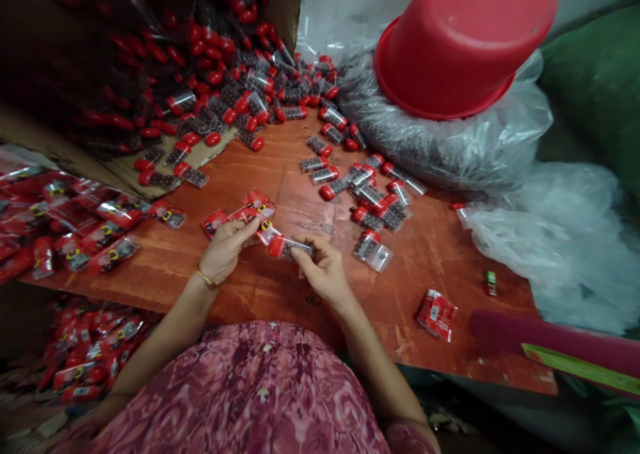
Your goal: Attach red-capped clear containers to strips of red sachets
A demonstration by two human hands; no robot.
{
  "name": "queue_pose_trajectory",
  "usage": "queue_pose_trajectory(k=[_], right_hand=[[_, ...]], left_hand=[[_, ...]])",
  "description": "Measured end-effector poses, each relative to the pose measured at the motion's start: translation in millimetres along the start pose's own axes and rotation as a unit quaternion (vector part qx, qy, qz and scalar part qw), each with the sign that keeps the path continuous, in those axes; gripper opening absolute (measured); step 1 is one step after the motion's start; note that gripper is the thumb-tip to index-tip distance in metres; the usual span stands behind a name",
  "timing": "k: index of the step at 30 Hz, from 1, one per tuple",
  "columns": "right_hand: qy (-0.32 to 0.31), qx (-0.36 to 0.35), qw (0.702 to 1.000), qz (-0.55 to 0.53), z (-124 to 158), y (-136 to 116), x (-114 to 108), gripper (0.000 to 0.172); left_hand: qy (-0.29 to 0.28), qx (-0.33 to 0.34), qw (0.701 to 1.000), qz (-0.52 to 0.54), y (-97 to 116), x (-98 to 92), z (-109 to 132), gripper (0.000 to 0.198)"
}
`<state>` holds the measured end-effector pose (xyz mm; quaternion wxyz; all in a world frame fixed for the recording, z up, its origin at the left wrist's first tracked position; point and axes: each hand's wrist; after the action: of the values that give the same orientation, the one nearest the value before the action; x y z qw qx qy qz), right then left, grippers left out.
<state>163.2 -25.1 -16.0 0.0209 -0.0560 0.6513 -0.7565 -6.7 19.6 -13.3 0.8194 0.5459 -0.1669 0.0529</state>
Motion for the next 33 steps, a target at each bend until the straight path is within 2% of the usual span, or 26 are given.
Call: queue_pose_trajectory(k=[3,6,15,19,24,29,33], right_hand=[[-0.001,0.001,1.0,-0.016,-0.7,0.9,2.0,0.029],[0.012,-0.025,0.999,-0.026,-1.3,2.2,5.5,0.027],[0.144,-0.093,0.985,0.017,-7.9,11.2,14.3,0.022],[0.11,-0.077,0.991,0.009,-9.2,13.8,22.7,0.025],[0.12,-0.088,0.989,-0.006,-13.3,10.6,31.2,0.023],[0.017,-0.032,0.997,-0.067,-15.0,8.1,27.1,0.04],[0.007,-0.043,0.997,-0.071,-17.6,15.4,33.4,0.037]], left_hand=[[-0.018,0.045,0.999,0.004,-2.7,4.5,1.0,0.027],[-0.029,0.061,0.997,0.025,-5.6,13.6,2.6,0.029],[0.018,0.056,0.998,0.012,-24.3,30.4,8.3,0.031],[0.024,0.049,0.996,0.074,-22.3,35.6,6.5,0.032],[0.031,0.033,0.994,0.097,-17.9,39.2,2.8,0.029],[0.025,0.025,0.992,0.123,-11.3,30.5,3.3,0.032],[0.013,0.004,0.992,0.122,-12.4,27.2,5.9,0.031]])
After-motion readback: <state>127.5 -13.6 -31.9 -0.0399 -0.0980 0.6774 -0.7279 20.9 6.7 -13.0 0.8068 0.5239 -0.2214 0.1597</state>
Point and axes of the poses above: each hand's wrist, its own z-axis away from the middle knuckle, its own x-axis out of the palm, y = z × x, and after that the axes turned 7 degrees about -y, right-handed
